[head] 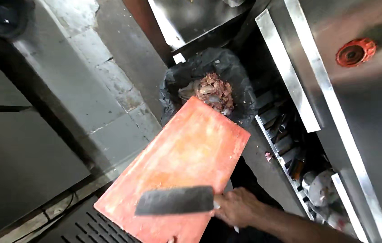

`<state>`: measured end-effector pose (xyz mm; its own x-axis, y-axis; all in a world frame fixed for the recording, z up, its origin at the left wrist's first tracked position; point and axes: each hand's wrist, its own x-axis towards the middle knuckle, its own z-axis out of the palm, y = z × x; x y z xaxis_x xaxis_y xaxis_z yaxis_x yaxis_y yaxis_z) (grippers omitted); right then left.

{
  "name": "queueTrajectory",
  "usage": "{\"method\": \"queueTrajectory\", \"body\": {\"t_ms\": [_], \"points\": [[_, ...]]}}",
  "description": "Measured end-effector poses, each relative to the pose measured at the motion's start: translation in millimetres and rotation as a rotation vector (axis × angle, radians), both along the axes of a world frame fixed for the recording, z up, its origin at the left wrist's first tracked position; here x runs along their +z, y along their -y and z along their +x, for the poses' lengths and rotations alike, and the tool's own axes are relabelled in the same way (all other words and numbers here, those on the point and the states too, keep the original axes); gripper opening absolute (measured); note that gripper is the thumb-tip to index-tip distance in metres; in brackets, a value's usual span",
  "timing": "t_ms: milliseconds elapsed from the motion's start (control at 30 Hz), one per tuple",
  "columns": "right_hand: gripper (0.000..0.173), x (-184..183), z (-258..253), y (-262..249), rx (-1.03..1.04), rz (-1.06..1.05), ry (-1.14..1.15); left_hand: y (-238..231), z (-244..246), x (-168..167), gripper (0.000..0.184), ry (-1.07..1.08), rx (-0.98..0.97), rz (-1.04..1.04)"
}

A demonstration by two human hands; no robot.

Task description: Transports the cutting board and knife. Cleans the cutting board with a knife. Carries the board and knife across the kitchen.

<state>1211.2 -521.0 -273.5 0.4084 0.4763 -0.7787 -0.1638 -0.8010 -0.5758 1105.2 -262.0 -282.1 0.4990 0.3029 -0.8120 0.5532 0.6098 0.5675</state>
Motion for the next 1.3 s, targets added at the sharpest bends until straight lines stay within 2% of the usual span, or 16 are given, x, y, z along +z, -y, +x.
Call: {"method": "queueTrajectory", "body": {"t_ms": [100, 167, 233, 300, 367, 433, 500, 567, 700, 767, 833, 900, 1033, 1133, 1233, 1300], "points": [[0.037, -31.1, 55.9, 62.9, -0.204, -0.212, -0.105, -3.2, -5.3, -0.8, 0.018, -0.036, 0.007, 0.000], [0.050, -54.5, 95.7, 112.1, -0.409, -0.372, -0.054, 1.9, -9.4, -3.4, 0.023, -0.027, -0.011, 0.048], [0.059, -52.5, 114.3, 140.1, -0.517, -0.461, 0.025, 0.8, -8.9, -4.8, 0.023, -0.022, -0.017, 0.064], [0.055, -45.2, 100.0, 145.5, -0.487, -0.402, 0.149, -1.2, -6.3, -13.0, 0.022, 0.004, -0.003, 0.061], [0.048, -31.2, 52.0, 128.9, -0.394, -0.288, 0.200, -3.8, -10.6, -9.4, 0.024, -0.016, -0.007, 0.052], [0.052, -17.3, 15.2, 105.1, -0.220, -0.177, 0.118, -2.6, -8.5, -12.4, 0.024, 0.000, -0.001, 0.038], [0.064, -13.3, -5.3, 88.7, 0.015, -0.101, 0.011, -4.7, -9.4, -15.1, 0.023, 0.018, -0.006, 0.037], [0.065, -19.5, -8.9, 95.5, 0.098, -0.106, -0.023, -9.2, -10.0, -15.5, 0.024, 0.003, -0.028, 0.056], [0.056, -58.9, 42.8, 166.4, -0.128, -0.344, -0.054, -10.6, -11.8, -14.5, 0.026, -0.048, -0.059, 0.068], [0.055, -71.3, 69.4, 186.4, -0.280, -0.425, 0.072, -10.6, -10.4, -15.3, 0.025, -0.024, -0.060, 0.078], [0.054, -64.6, 67.4, 175.6, -0.294, -0.400, 0.159, -11.2, -9.3, -17.6, 0.024, -0.005, -0.046, 0.075], [0.055, -53.0, 33.0, 142.9, -0.276, -0.272, 0.235, -14.4, -12.9, -15.7, 0.023, -0.027, -0.047, 0.076], [0.065, -34.4, 1.8, 87.5, -0.010, -0.077, 0.059, -13.8, -13.2, -17.7, 0.023, -0.029, -0.031, 0.069], [0.059, -49.8, 22.3, 103.8, 0.039, -0.149, 0.006, -10.9, -15.4, -19.7, 0.028, -0.050, -0.017, 0.073], [0.046, -76.0, 79.4, 152.5, -0.192, -0.347, 0.013, -9.5, -20.4, -20.8, 0.030, -0.072, -0.022, 0.105], [0.053, -78.9, 105.9, 171.5, -0.331, -0.422, 0.099, -8.6, -20.5, -21.0, 0.031, -0.039, -0.019, 0.102]]}}
